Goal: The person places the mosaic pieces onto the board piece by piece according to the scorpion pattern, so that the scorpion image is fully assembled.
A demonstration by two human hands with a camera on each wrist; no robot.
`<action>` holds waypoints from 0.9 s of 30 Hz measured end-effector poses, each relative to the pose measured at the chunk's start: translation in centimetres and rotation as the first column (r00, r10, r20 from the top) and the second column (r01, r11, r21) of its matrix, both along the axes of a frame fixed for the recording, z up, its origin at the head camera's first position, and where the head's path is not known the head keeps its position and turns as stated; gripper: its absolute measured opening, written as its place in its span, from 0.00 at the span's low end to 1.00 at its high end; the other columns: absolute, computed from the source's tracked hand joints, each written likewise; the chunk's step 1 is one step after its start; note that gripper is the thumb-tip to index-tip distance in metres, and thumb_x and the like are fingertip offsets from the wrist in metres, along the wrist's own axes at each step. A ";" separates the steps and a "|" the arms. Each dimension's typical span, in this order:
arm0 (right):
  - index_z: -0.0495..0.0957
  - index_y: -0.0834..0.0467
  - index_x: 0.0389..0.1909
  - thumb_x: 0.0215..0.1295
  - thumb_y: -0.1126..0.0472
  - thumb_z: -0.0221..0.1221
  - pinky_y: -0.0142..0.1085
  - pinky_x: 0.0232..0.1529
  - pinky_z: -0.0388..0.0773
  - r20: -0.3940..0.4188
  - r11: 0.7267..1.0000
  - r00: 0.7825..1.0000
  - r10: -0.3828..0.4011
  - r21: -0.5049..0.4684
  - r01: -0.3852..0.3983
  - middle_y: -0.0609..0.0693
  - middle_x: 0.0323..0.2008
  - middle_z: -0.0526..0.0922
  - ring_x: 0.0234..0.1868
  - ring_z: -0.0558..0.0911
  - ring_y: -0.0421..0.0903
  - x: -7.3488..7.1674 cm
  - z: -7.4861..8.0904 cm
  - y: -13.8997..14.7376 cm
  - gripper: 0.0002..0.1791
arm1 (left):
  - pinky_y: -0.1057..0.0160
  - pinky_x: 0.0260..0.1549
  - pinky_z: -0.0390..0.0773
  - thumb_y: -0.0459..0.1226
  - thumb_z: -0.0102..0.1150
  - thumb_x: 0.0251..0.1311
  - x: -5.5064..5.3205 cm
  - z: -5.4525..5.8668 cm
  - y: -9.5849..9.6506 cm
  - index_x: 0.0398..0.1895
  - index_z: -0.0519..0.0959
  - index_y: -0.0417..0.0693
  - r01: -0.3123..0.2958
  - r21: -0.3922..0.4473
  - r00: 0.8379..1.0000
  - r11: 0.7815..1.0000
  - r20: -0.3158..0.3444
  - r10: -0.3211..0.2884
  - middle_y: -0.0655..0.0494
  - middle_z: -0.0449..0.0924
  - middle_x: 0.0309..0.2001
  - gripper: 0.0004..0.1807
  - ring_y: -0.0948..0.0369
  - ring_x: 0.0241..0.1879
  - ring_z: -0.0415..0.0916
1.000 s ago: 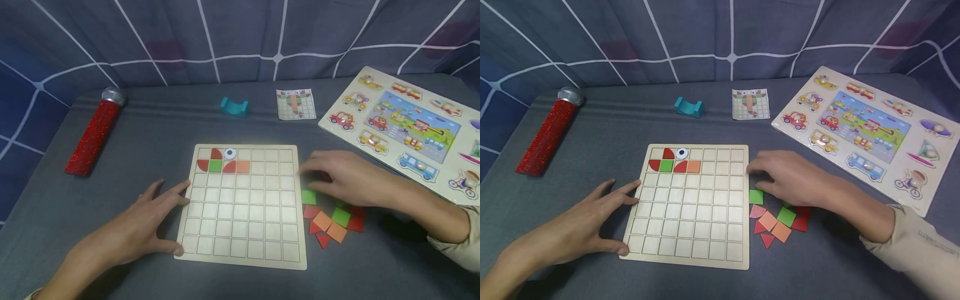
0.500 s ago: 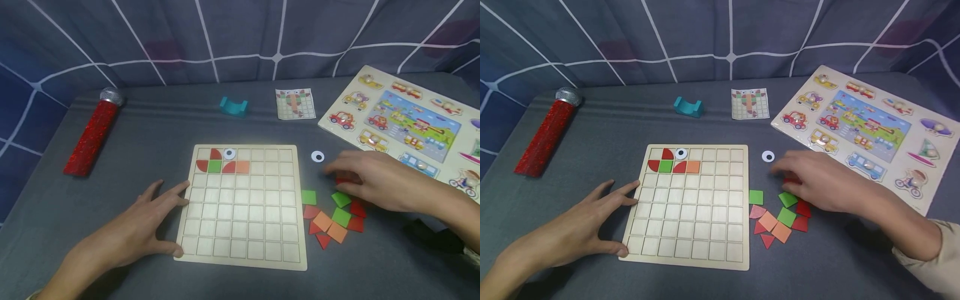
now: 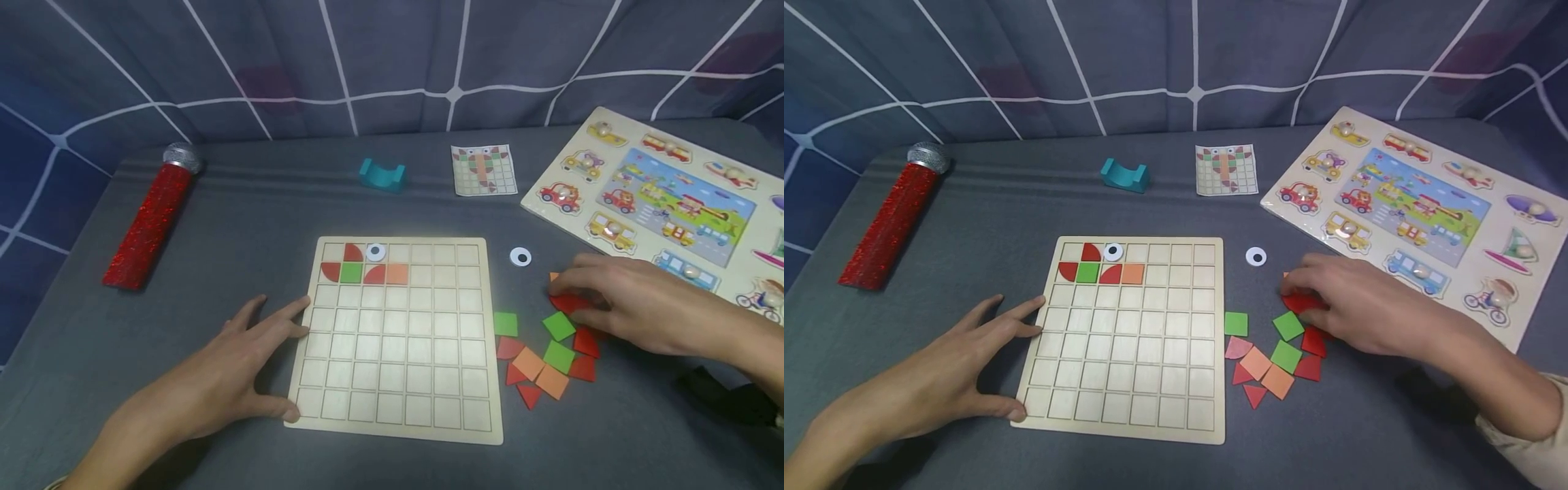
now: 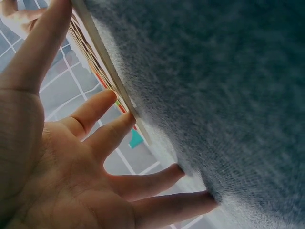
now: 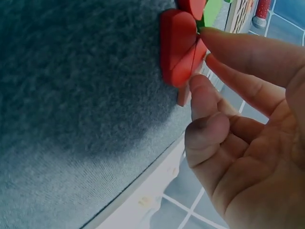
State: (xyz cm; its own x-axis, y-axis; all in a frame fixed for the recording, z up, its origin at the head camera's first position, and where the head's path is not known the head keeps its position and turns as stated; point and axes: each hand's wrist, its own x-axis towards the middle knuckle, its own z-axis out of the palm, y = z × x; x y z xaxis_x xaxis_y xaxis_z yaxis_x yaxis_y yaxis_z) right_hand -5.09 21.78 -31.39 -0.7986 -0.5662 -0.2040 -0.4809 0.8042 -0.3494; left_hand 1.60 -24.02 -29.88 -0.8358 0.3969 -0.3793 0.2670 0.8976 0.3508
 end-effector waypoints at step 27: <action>0.84 0.53 0.51 0.53 0.61 0.72 0.41 0.33 0.78 -0.054 0.996 0.997 0.058 0.075 -0.053 0.42 0.39 0.81 0.32 0.75 0.38 0.3 0.7 -0.7 0.21 | 0.21 0.53 0.53 0.57 0.83 0.27 -0.1 0.2 0.2 0.60 0.72 0.64 -0.011 -0.014 1.000 1.000 0.019 0.011 0.61 0.53 0.76 0.48 0.31 0.71 0.43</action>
